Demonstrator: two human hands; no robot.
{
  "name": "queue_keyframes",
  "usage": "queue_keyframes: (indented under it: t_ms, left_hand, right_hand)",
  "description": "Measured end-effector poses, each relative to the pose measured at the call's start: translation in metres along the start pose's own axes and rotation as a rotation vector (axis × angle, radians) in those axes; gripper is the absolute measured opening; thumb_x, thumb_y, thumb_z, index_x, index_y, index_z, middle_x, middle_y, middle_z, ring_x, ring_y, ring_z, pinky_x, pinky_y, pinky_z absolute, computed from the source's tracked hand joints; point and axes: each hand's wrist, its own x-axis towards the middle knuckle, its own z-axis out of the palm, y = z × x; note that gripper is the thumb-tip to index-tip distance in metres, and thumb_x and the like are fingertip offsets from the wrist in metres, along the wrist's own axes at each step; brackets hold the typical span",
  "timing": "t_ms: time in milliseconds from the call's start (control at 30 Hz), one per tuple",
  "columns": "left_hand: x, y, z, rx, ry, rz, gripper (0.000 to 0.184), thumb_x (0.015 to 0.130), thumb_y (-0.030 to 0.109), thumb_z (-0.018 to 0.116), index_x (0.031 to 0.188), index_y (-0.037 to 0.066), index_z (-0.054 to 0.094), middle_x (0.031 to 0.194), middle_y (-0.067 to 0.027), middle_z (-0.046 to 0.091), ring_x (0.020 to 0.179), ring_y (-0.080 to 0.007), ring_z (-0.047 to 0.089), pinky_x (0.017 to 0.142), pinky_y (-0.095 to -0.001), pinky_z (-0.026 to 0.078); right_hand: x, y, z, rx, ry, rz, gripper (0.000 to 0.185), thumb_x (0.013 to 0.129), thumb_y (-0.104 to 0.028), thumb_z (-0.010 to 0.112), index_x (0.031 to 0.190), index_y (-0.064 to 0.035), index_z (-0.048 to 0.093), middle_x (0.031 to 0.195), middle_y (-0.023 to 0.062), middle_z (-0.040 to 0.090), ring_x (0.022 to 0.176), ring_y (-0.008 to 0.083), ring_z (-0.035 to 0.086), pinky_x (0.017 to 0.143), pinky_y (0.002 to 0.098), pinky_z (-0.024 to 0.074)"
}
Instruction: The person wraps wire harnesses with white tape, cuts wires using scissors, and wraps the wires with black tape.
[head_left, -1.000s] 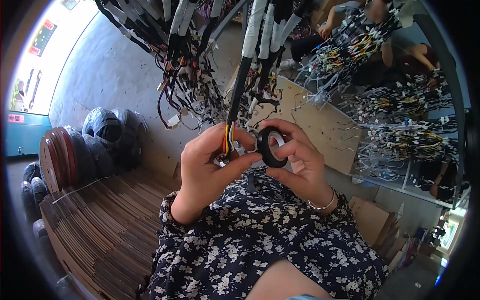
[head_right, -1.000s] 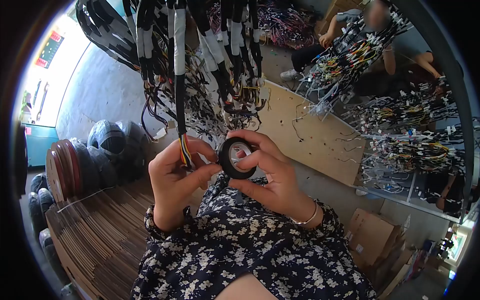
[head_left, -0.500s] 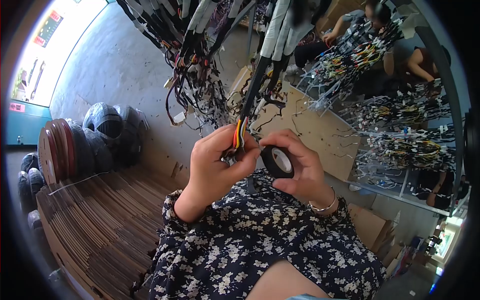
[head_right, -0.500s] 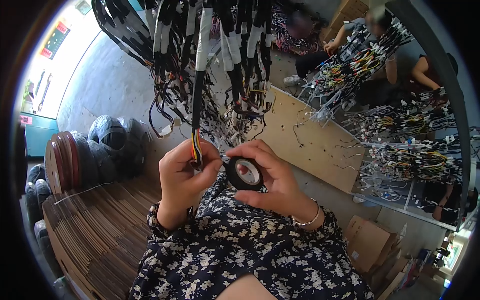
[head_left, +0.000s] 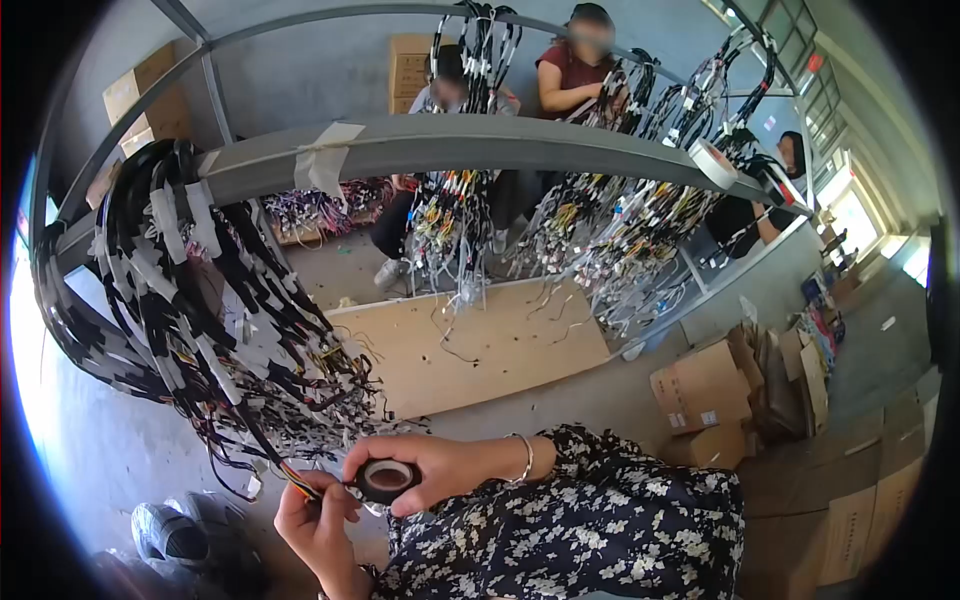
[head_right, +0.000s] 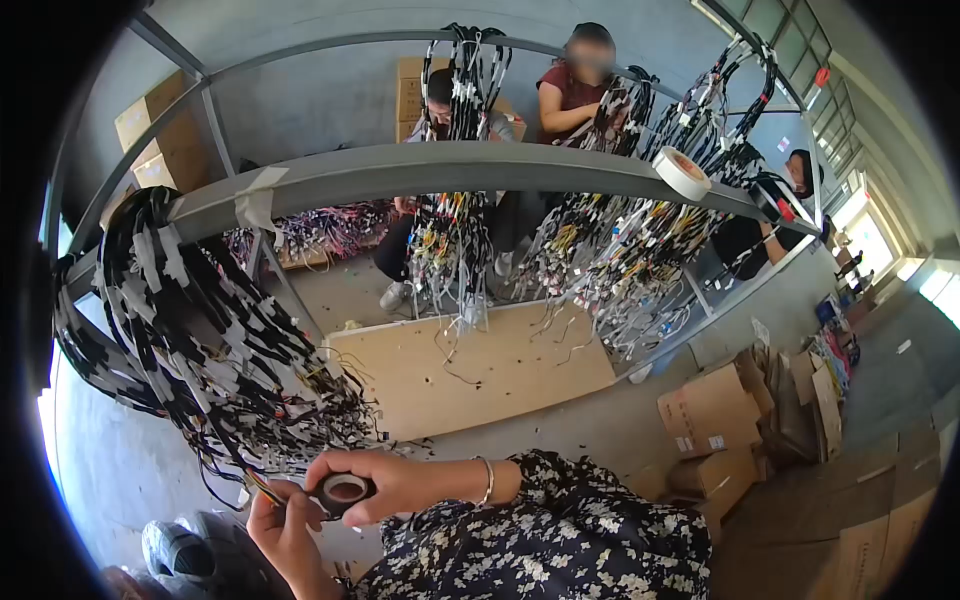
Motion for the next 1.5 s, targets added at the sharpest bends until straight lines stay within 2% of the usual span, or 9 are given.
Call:
queue_keyframes:
  t_ms: [200, 300, 500, 600, 700, 733, 1133, 1233, 1500]
  left_hand:
    - [-0.002, -0.021, 0.0, 0.057, 0.113, 0.262, 0.007, 0.093, -0.002, 0.055, 0.096, -0.006, 0.059, 0.076, -0.0072, 0.06, 0.063, -0.0113, 0.058, 0.054, -0.0245, 0.047]
    - [-0.006, -0.03, 0.008, 0.306, 0.284, 0.24, 0.009, 0.094, 0.002, 0.056, 0.1, -0.005, 0.059, 0.078, -0.0077, 0.061, 0.067, -0.0117, 0.058, 0.058, -0.0275, 0.048]
    - [-0.025, -0.012, 0.001, 0.398, 0.116, 0.28, 0.015, 0.099, 0.007, 0.052, 0.106, -0.003, 0.059, 0.077, -0.0156, 0.06, 0.064, -0.0292, 0.057, 0.061, -0.0362, 0.047]
    - [-0.029, -0.017, -0.006, 0.398, 0.009, 0.282, 0.022, 0.102, 0.009, 0.048, 0.119, -0.005, 0.049, 0.082, -0.0148, 0.061, 0.068, -0.0236, 0.058, 0.063, -0.0329, 0.046]
    - [-0.037, -0.026, 0.001, 0.046, 0.028, 0.257, 0.036, 0.104, 0.01, 0.045, 0.134, -0.004, 0.032, 0.091, -0.0149, 0.061, 0.076, -0.0182, 0.057, 0.068, -0.0296, 0.045]
    - [-0.04, -0.023, -0.004, 0.071, -0.047, 0.204, 0.048, 0.105, 0.011, 0.042, 0.142, -0.002, 0.016, 0.096, -0.0151, 0.06, 0.082, -0.0148, 0.054, 0.071, -0.0269, 0.044]
    - [-0.043, -0.016, 0.005, -0.118, -0.03, 0.215, 0.046, 0.104, 0.01, 0.045, 0.142, 0.001, 0.021, 0.108, -0.0154, 0.061, 0.085, -0.0114, 0.051, 0.072, -0.0241, 0.042]
    - [-0.042, -0.015, 0.009, -0.147, -0.011, 0.218, 0.045, 0.105, 0.017, 0.046, 0.141, 0.003, 0.023, 0.098, -0.0085, 0.057, 0.077, -0.009, 0.045, 0.068, -0.0222, 0.039]
    - [-0.043, -0.013, 0.009, -0.174, 0.004, 0.229, 0.041, 0.104, 0.017, 0.048, 0.137, 0.003, 0.027, 0.097, -0.0084, 0.059, 0.076, -0.009, 0.046, 0.067, -0.0217, 0.04]
  right_hand:
    - [0.003, -0.009, -0.008, 0.032, 0.155, 0.014, 0.051, 0.084, -0.022, 0.07, 0.128, -0.0057, 0.052, 0.115, 0.0018, 0.051, 0.105, 0.0113, 0.049, 0.091, 0.0265, 0.042]
    - [0.011, -0.001, -0.007, -0.122, 0.213, -0.055, 0.05, 0.085, -0.021, 0.072, 0.129, -0.0067, 0.052, 0.119, 0.0013, 0.05, 0.105, 0.0114, 0.049, 0.093, 0.0269, 0.0419]
    - [0.032, -0.009, -0.01, -0.038, 0.07, 0.083, 0.055, 0.084, -0.017, 0.074, 0.133, -0.0057, 0.051, 0.125, 0.0017, 0.05, 0.11, 0.0089, 0.047, 0.095, 0.0248, 0.0412]
    - [0.039, -0.018, -0.007, -0.139, 0.034, 0.071, 0.058, 0.083, -0.017, 0.076, 0.133, -0.0034, 0.05, 0.125, 0.0021, 0.051, 0.109, 0.0085, 0.048, 0.094, 0.0238, 0.0414]
    - [0.044, -0.022, -0.003, -0.043, -0.051, 0.092, 0.059, 0.082, -0.017, 0.077, 0.132, -0.002, 0.051, 0.123, 0.002, 0.053, 0.11, 0.0087, 0.05, 0.096, 0.0233, 0.0409]
    - [0.047, -0.024, -0.005, -0.06, -0.092, 0.097, 0.059, 0.081, -0.017, 0.077, 0.132, -0.0018, 0.051, 0.123, 0.0021, 0.053, 0.111, 0.0092, 0.051, 0.097, 0.0238, 0.0406]
    - [0.061, -0.02, -0.017, 0.021, -0.343, 0.024, 0.061, 0.078, -0.024, 0.077, 0.129, -0.0018, 0.054, 0.127, 0.006, 0.056, 0.121, 0.0158, 0.051, 0.106, 0.0309, 0.0368]
    - [0.061, -0.019, -0.017, 0.056, -0.353, 0.037, 0.062, 0.078, -0.029, 0.078, 0.129, -0.0019, 0.054, 0.127, 0.0062, 0.057, 0.121, 0.0163, 0.051, 0.105, 0.0317, 0.0371]
    - [0.055, -0.012, -0.009, 0.153, -0.308, 0.064, 0.07, 0.076, -0.046, 0.08, 0.126, -0.0021, 0.056, 0.129, 0.008, 0.055, 0.121, 0.0192, 0.052, 0.106, 0.0347, 0.0374]
